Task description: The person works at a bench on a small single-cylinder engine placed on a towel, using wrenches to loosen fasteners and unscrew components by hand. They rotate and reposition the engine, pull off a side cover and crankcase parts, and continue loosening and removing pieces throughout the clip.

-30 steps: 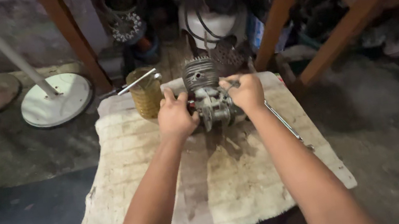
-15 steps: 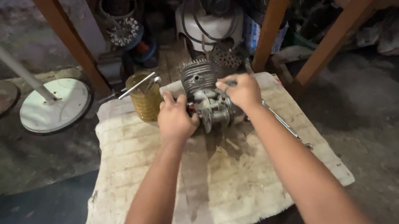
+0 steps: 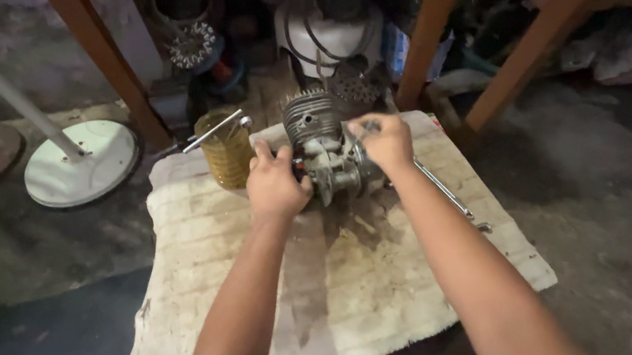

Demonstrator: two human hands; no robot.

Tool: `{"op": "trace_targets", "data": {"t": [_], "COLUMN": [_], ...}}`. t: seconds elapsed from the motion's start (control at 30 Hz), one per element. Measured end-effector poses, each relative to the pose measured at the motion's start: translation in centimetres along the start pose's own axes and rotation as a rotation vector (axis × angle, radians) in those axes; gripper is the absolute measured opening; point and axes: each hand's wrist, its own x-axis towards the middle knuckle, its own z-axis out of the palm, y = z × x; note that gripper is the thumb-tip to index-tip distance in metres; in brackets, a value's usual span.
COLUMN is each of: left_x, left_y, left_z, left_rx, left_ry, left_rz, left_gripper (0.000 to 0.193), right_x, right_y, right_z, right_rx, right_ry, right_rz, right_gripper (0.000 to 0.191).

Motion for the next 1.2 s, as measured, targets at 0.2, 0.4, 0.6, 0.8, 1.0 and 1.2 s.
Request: {"op": "trace_targets", "data": {"t": [0.2,0.4,0.6,0.8,1.0,1.2], "left_x": [0.2,0.5,2.1,3.6,5.3,5.6], "left_y": [-0.3,-1.0,-0.6,1.7,2.3,2.0], "left_z": [0.1,1.1,2.1,1.0,0.4,1.3], "left_rx": [0.016,0.021,-0.164,-0.61,-0.48,-0.46], "left_ry": [-0.004,0.03,0.024,-0.211,-0.418,-0.325], "left_rz": [0.001,0.021,0.019,0.222,0.117,0.221], "left_gripper": [0.045,0.044,0.047,0.05,0.054,0.039], "right_x": [-1.5,-4.4,-0.7,-1.1,-3.1,-0.7], "right_y": [2.8,1.8,-1.2,0.9,2.7,1.0], "right_z": [0.8,-1.2,0.5,2.1,0.3,1.4], "right_rx": [0.248,0.321,-0.043,0.232,0.301,0.038], "right_ry": [0.042,-0.067,0.031,-0.059,-0.097,0.021], "right_rz": [-0.112,0.046,-0.094,-0.113,-0.19,0.052], "right_gripper": [0.018,0.023,0.028,0.033,0.032,0.021]}}
